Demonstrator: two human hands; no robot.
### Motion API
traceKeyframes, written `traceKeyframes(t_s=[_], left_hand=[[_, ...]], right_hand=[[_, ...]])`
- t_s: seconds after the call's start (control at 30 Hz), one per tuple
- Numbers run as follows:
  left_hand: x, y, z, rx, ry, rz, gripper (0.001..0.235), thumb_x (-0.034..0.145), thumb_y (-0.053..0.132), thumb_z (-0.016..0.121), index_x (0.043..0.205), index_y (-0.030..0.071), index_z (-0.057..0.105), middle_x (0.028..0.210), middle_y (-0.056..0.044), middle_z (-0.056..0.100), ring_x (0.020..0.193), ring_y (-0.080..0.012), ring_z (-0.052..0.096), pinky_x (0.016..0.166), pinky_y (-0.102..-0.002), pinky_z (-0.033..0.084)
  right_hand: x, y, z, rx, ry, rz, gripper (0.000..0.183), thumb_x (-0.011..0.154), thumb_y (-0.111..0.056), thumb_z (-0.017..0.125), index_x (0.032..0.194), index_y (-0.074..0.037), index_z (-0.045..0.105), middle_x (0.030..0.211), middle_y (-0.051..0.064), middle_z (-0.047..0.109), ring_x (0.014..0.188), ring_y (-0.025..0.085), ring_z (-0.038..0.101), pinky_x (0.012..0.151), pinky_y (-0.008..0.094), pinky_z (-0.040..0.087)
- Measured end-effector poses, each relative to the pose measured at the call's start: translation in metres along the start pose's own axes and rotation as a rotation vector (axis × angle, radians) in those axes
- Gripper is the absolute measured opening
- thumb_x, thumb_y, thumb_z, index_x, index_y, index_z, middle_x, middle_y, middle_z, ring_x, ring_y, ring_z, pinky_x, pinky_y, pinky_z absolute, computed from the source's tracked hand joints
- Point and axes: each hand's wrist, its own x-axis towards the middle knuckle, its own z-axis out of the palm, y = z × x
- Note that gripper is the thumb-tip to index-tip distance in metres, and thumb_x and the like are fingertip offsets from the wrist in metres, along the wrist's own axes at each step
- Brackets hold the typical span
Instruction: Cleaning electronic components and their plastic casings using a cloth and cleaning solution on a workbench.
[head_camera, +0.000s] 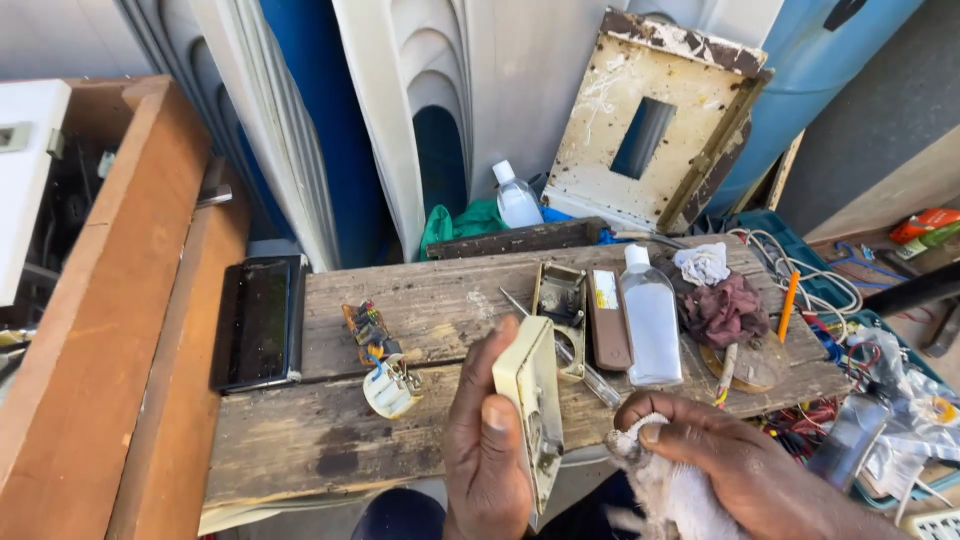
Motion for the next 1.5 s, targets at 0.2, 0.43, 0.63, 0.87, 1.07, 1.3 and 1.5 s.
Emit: traceKeyframes(t_s=[0.2,0.43,0.63,0.87,1.07,1.3,1.5], left_hand=[[-0.002,-0.005,-0.002,-0.073,-0.016,-0.015,0.07,0.107,0.063,0.05,0.15,0.007,0.057,0.162,-0.015,0.053,0.153,-0.0346,0.049,0.122,-0.053,0.047],[0.001,-0.006,0.001,-0.088,-0.048,0.07,0.069,0.111,0.057,0.049,0.15,0.001,0.059,0.142,-0.015,0.06,0.127,-0.024,0.06,0.109,-0.039,0.048],[-0.003,0.011,0.005,0.075,-0.085,0.068,0.069,0.112,0.063,0.042,0.15,0.008,0.058,0.145,-0.013,0.058,0.131,-0.0297,0.062,0.104,-0.049,0.055],[-0.007,0.001,0.008,0.191,-0.182,-0.01,0.066,0.11,0.067,0.039,0.153,0.018,0.051,0.154,-0.011,0.054,0.141,-0.0381,0.059,0.11,-0.062,0.061],[-0.017,-0.004,0.011,-0.064,0.0,-0.06,0.068,0.106,0.058,0.056,0.148,0.004,0.061,0.157,-0.016,0.059,0.147,-0.0328,0.057,0.117,-0.049,0.051],[-0.012,-0.007,0.013,0.015,-0.037,-0.005,0.069,0.108,0.059,0.052,0.149,0.004,0.059,0.152,-0.017,0.061,0.138,-0.0323,0.063,0.108,-0.047,0.057],[-0.015,-0.007,0.013,-0.105,0.114,-0.126,0.073,0.101,0.06,0.057,0.152,0.009,0.054,0.162,-0.017,0.054,0.153,-0.0397,0.051,0.12,-0.054,0.053]], right_hand=[[0.031,0.046,-0.012,0.124,-0.073,-0.143,0.017,0.095,0.001,0.076,0.112,0.007,0.076,0.087,0.021,0.073,0.072,0.031,0.067,0.065,0.041,0.051],[0.009,0.044,0.015,-0.899,-0.056,-1.169,0.032,0.086,-0.01,0.081,0.117,-0.018,0.079,0.107,-0.001,0.083,0.096,0.012,0.082,0.085,0.026,0.06],[0.007,0.042,0.03,-1.691,0.189,-1.544,0.033,0.09,-0.025,0.065,0.121,-0.031,0.07,0.106,-0.001,0.065,0.103,0.033,0.067,0.095,0.063,0.048],[0.014,0.048,0.022,-1.371,-0.175,-1.146,0.01,0.102,-0.03,0.065,0.104,-0.027,0.074,0.092,-0.003,0.07,0.09,0.022,0.075,0.079,0.041,0.049],[0.017,0.062,0.017,-1.431,-0.058,-1.204,0.024,0.094,-0.025,0.071,0.117,-0.021,0.072,0.091,0.003,0.062,0.077,0.033,0.069,0.062,0.049,0.054],[0.003,0.039,0.021,-1.26,-0.205,-1.092,0.029,0.099,-0.028,0.063,0.126,-0.026,0.073,0.099,0.003,0.07,0.088,0.027,0.076,0.074,0.041,0.056],[0.003,0.066,0.035,-0.942,-0.146,-0.938,0.021,0.097,-0.025,0.068,0.115,-0.024,0.078,0.097,-0.002,0.074,0.093,0.017,0.076,0.081,0.031,0.057]])
